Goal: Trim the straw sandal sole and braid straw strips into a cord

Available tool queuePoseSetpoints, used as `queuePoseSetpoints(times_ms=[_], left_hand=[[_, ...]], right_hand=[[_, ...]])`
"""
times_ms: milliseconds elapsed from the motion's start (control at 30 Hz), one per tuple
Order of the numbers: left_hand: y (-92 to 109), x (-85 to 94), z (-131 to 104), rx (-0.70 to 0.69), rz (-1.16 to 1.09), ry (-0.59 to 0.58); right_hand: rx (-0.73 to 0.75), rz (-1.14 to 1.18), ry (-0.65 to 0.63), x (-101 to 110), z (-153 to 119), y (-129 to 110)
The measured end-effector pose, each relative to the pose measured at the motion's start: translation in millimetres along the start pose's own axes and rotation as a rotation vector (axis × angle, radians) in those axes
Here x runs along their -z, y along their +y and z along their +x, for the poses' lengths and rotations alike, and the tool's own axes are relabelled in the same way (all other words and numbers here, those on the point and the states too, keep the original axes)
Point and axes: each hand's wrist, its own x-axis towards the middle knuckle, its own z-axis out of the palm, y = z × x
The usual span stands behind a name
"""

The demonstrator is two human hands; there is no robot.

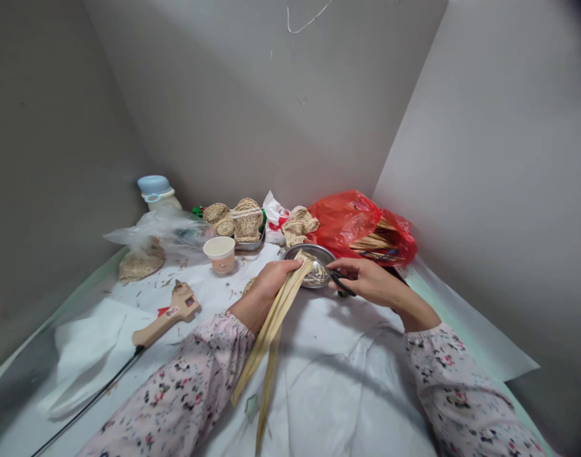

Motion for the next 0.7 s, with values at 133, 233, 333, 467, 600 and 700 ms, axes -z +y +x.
queuePoseSetpoints(times_ms=[133,233,333,467,600,700], left_hand=[[-2.5,-0.3,2.1,0.007,0.004,0.008],[-4.3,0.1,5.6,0.021,0.016,0.027],[-5.1,1.1,8.6,0.034,0.051,0.040],[-7.4,3.4,11.6,0.033,0.099,0.051],[-9.2,4.5,13.6,0.014,0.127,0.072],[-8.6,3.7,12.9,-0.019,0.135,0.069]], right_hand=[[-0.017,-0.004,0.000,0.6,-1.1,-0.1],[-0.013,-0.029,0.018,0.7,-1.3,0.2],[-0.024,-0.029,0.025,0.7,-1.1,0.9],[-0.031,-0.033,0.024,1.1,-0.5,3.2],[-0.037,-0.036,0.018,1.8,-0.3,4.8],[-0.055,-0.039,0.007,1.7,-0.7,4.6]])
